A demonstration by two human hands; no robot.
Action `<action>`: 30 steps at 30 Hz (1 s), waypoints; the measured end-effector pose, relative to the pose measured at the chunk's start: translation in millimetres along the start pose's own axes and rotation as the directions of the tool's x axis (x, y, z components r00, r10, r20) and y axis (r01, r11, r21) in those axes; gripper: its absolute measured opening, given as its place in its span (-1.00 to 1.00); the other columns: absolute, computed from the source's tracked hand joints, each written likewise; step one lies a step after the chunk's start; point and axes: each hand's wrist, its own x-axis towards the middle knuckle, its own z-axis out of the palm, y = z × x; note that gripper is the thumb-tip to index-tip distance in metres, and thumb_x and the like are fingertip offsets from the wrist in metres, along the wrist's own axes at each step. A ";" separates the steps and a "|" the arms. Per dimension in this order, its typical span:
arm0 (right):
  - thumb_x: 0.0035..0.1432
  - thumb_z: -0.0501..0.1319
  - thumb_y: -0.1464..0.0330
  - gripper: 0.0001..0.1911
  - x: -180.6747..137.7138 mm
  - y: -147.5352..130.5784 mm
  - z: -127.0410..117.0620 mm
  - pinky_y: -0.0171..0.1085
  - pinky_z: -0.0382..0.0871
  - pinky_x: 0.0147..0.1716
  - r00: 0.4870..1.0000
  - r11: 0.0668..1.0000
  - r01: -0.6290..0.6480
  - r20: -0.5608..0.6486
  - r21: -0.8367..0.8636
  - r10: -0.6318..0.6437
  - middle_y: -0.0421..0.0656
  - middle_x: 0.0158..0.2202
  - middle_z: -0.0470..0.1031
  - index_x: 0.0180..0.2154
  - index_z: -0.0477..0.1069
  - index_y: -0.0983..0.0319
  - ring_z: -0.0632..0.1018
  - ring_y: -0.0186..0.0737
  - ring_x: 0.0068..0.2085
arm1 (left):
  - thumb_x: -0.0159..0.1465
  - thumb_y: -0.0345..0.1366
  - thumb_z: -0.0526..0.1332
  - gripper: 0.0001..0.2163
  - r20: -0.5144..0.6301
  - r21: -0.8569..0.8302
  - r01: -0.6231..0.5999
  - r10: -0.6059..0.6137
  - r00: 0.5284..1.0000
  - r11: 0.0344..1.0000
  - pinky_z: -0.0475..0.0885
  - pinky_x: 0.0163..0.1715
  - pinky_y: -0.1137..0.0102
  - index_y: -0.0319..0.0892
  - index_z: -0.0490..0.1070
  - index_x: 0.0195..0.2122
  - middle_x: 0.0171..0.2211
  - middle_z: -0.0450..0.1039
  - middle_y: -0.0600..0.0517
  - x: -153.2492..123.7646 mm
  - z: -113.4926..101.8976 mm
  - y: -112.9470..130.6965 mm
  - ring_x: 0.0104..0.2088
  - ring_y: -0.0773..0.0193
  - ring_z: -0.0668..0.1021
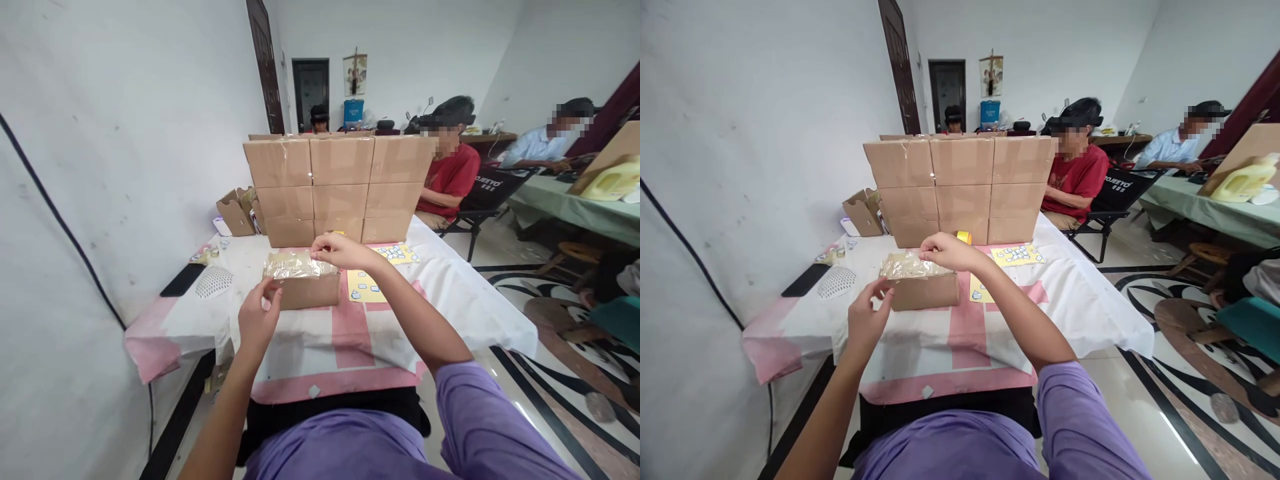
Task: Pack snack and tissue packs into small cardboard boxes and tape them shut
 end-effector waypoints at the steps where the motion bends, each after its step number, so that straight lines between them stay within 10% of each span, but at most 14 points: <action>1: 0.36 0.17 0.24 -0.74 13.1 7.6 -2.6 -0.30 0.19 -0.33 0.997 0.999 -0.043 0.069 -0.034 0.045 -0.24 -0.41 0.46 -0.30 0.52 0.24 0.39 -0.30 -0.37 | 0.39 -0.06 0.19 -0.58 -0.033 0.040 -0.133 0.134 0.990 0.990 0.48 -0.02 0.20 -0.18 0.48 0.16 -0.03 0.64 -0.16 8.2 4.5 -0.4 -0.04 0.04 0.63; 6: 0.24 0.30 0.36 -0.84 72.3 44.7 21.7 -0.26 0.24 -0.17 0.968 0.948 -0.123 0.175 -0.294 0.180 -0.26 -0.46 0.53 -0.40 0.57 0.24 0.46 -0.31 -0.37 | 0.45 -0.21 0.14 -0.65 0.208 0.182 -0.544 0.508 0.836 0.819 0.31 0.24 0.12 -0.10 0.51 0.19 0.20 0.56 -0.13 42.9 40.4 -4.5 0.22 0.03 0.56; 12: -0.02 0.53 0.36 -0.79 98.5 78.7 34.6 -0.12 0.25 0.11 0.963 0.880 -0.266 -0.066 -0.393 0.261 0.04 -0.06 0.64 -0.30 0.63 0.24 0.52 0.09 0.08 | 0.45 -0.19 0.13 -0.68 0.246 0.234 -0.498 0.444 0.861 0.835 0.30 0.16 0.09 -0.12 0.58 0.10 0.06 0.65 -0.12 45.9 67.2 -13.9 0.06 0.00 0.64; 16: 0.30 0.24 0.40 -0.75 51.5 134.9 4.2 -0.11 0.30 0.07 0.866 0.802 -0.486 -0.314 -0.347 0.389 0.18 0.07 0.55 -0.04 0.58 0.35 0.50 0.11 0.12 | 0.45 -0.15 0.14 -0.68 0.229 0.233 -0.481 0.433 0.872 0.845 0.28 0.16 0.11 -0.10 0.59 0.09 0.08 0.64 -0.07 39.7 66.0 -13.9 0.08 0.00 0.63; 23: 0.23 0.27 0.50 -0.74 -100.7 206.4 24.6 -0.35 0.38 -0.24 0.844 0.803 -0.536 -0.137 -0.259 0.519 -0.07 -0.15 0.60 -0.08 0.67 0.27 0.58 -0.25 -0.30 | 0.44 -0.15 0.16 -0.67 0.209 0.217 -0.504 0.465 0.860 0.836 0.27 0.14 0.12 -0.07 0.57 0.14 0.11 0.63 -0.04 34.8 66.0 -18.7 0.09 -0.01 0.62; 30: 0.30 0.30 0.38 -0.70 -101.1 222.6 38.0 -0.29 0.38 0.02 0.835 0.793 -0.551 -0.176 -0.261 0.522 0.02 0.06 0.46 0.05 0.61 0.21 0.56 -0.09 0.04 | 0.44 -0.15 0.16 -0.66 0.189 0.254 -0.520 0.486 0.853 0.815 0.26 0.13 0.15 -0.09 0.56 0.15 0.11 0.63 -0.06 31.7 65.1 -19.5 0.09 0.00 0.63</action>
